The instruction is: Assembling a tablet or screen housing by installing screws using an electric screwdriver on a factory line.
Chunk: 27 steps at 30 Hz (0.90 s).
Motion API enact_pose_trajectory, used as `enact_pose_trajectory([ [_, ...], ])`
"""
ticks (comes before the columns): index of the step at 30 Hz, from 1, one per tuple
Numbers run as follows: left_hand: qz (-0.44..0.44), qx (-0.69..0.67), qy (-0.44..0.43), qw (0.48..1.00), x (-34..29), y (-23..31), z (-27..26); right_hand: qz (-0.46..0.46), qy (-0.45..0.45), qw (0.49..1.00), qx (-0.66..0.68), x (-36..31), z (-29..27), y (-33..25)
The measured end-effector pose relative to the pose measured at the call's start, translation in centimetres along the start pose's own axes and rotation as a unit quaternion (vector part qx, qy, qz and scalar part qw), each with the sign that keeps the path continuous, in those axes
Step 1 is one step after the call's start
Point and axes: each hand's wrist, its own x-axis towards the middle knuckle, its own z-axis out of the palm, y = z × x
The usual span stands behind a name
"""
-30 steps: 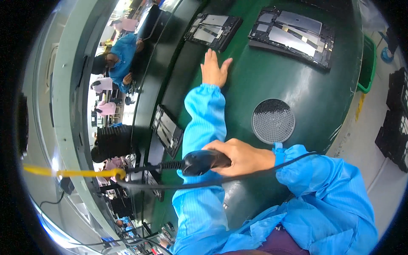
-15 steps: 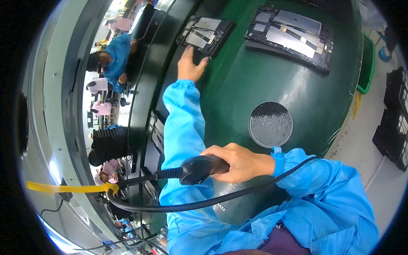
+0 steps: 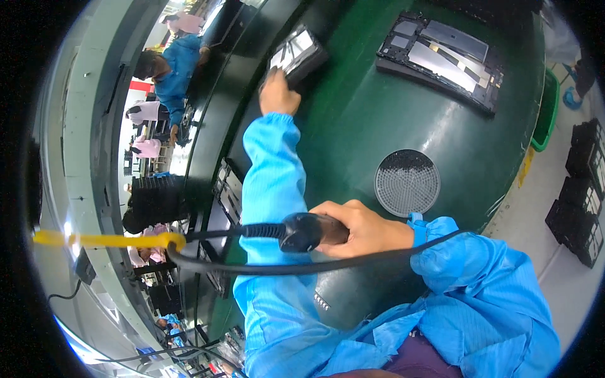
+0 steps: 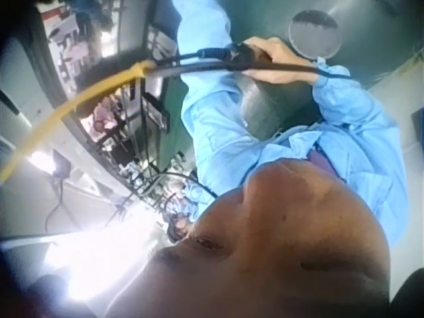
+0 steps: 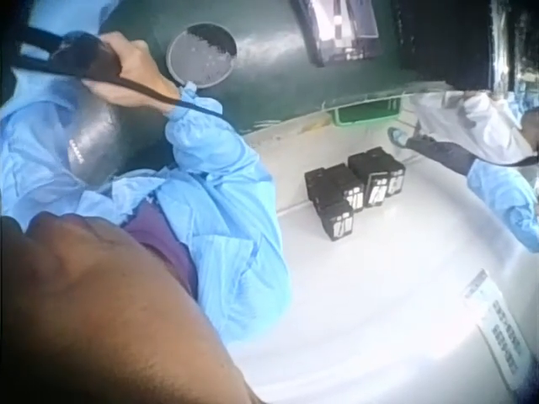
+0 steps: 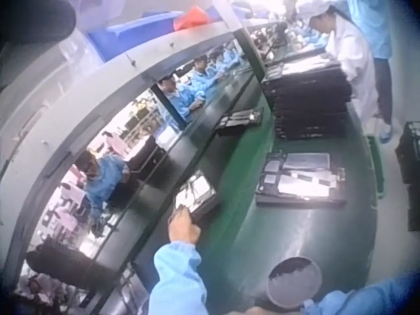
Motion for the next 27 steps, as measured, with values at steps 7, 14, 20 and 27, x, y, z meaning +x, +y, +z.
enact_pose_trajectory([
  [7, 0.047, -0.068, -0.056, 0.995, -16.9, 4.0, -9.6, 0.042, 0.047, 0.998, 0.025, -0.5, -2.5, -1.8],
  [14, -0.011, -0.091, -0.072, 0.993, -29.6, 13.1, -17.9, -0.086, 0.107, 0.991, -0.003, 0.3, -8.2, -5.3],
  [20, -0.053, -0.234, -0.109, 0.965, -35.4, 18.7, -18.6, -0.085, 0.157, 0.979, -0.098, -1.5, -10.3, -3.4],
  [27, -0.138, -0.247, -0.048, 0.958, -34.7, 22.4, -16.9, -0.061, 0.174, 0.978, -0.093, -1.6, -9.8, -2.5],
])
